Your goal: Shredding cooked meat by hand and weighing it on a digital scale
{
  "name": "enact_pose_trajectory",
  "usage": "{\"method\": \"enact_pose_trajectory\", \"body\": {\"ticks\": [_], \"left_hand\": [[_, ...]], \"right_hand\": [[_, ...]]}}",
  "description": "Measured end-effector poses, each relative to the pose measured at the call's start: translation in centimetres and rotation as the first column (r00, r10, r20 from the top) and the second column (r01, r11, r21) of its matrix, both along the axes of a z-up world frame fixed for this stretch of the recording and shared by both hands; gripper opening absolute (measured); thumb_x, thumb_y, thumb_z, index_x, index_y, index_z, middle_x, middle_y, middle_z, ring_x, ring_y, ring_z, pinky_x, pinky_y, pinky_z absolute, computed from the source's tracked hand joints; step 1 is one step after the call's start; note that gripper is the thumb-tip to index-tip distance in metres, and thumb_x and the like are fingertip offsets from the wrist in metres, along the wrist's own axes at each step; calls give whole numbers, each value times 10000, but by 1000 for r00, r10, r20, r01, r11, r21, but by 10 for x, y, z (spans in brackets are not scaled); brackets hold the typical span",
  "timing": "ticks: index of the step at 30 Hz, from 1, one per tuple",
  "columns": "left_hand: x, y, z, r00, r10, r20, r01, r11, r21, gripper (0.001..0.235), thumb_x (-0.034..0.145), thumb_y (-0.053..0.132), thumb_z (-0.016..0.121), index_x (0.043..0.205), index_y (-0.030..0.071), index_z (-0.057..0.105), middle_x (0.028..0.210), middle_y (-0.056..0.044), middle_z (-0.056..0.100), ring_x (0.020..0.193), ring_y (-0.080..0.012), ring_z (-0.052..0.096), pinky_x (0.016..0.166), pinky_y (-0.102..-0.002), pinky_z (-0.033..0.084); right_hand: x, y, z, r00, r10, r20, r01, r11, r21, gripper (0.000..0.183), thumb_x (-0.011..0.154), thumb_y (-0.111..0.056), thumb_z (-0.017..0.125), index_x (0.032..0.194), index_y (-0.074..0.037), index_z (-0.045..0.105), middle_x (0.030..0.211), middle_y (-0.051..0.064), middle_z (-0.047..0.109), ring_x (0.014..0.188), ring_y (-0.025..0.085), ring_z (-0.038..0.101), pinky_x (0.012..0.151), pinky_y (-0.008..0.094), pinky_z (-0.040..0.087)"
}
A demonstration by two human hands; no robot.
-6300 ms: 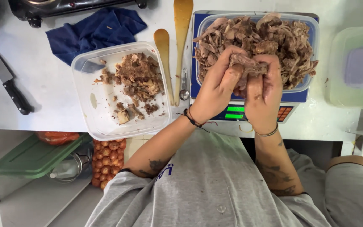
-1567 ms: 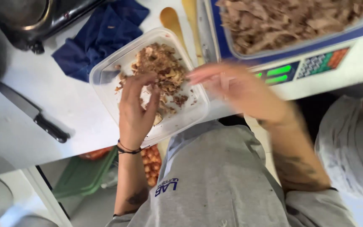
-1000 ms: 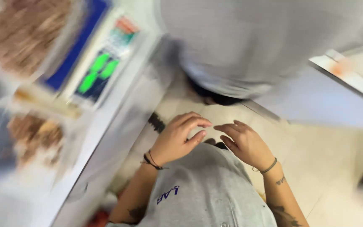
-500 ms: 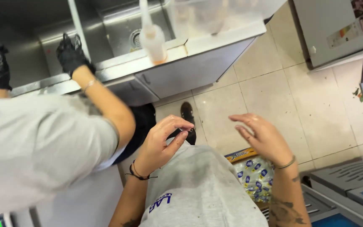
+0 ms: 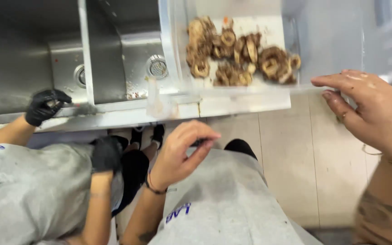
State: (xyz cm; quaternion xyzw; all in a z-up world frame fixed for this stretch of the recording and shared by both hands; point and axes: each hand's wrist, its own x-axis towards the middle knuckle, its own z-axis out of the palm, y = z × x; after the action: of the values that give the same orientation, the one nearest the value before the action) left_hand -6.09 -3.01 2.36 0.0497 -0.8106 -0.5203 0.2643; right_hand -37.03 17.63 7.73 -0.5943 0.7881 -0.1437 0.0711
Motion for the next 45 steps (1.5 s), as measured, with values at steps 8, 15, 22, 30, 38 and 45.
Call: {"method": "enact_pose_trajectory", "body": {"ticks": [8, 15, 22, 30, 38, 45], "left_hand": [[-32, 15, -10, 912, 378, 162, -390, 920, 51, 164, 1027, 150, 564, 1083, 63, 691, 1044, -91, 721, 1006, -260, 686, 940, -373, 528], [-78, 84, -20, 664, 726, 178, -748, 647, 148, 180, 1032, 170, 545, 1033, 46, 676, 1001, -99, 694, 966, -242, 662, 886, -353, 537], [-105, 121, -30, 568, 805, 173, -822, 543, 171, 164, 1051, 183, 552, 1070, 65, 665, 1025, -90, 696, 987, -248, 676, 896, -370, 556], [-119, 100, -6, 652, 753, 87, -757, 643, 118, 155, 1050, 134, 541, 1073, 45, 666, 1003, -110, 692, 958, -265, 665, 878, -377, 549], [-181, 20, 42, 899, 418, 131, -370, 884, -285, 201, 1065, 145, 539, 1223, 43, 608, 1152, -123, 662, 1050, -285, 652, 892, -414, 524], [-272, -42, 7, 781, 155, 605, -4, 970, -244, 585, 918, 518, 662, 1306, 94, 550, 1169, -123, 675, 965, -321, 671, 694, -477, 516]], "right_hand": [[-142, -161, -61, 954, 292, -64, -156, 670, 726, 394, 1001, -333, 465, 1341, -244, 645, 1352, -12, 684, 1155, 265, 698, 892, 462, 580], [-158, -208, -167, 802, 589, 97, -342, 321, 883, 551, 1035, -353, 456, 1566, -239, 362, 1342, 88, 601, 959, 293, 714, 679, 424, 625], [-150, -217, -201, 696, 645, 314, -517, 148, 843, 737, 887, -70, 575, 1567, -199, 319, 1478, 111, 464, 1069, 335, 648, 864, 458, 586], [-164, -219, -135, 781, 496, 379, -515, 170, 840, 151, 944, -140, 536, 1061, -159, 630, 928, 38, 692, 788, 189, 599, 706, 344, 516], [-202, -201, -54, 847, 200, 493, -519, 515, 683, 366, 987, -272, 532, 1340, -210, 602, 1189, -12, 707, 1041, 172, 648, 916, 341, 505], [-206, -183, -38, 769, 228, 598, -542, 729, 418, 388, 989, -223, 540, 1361, -185, 644, 1115, -28, 728, 903, 139, 607, 807, 306, 477]]}}
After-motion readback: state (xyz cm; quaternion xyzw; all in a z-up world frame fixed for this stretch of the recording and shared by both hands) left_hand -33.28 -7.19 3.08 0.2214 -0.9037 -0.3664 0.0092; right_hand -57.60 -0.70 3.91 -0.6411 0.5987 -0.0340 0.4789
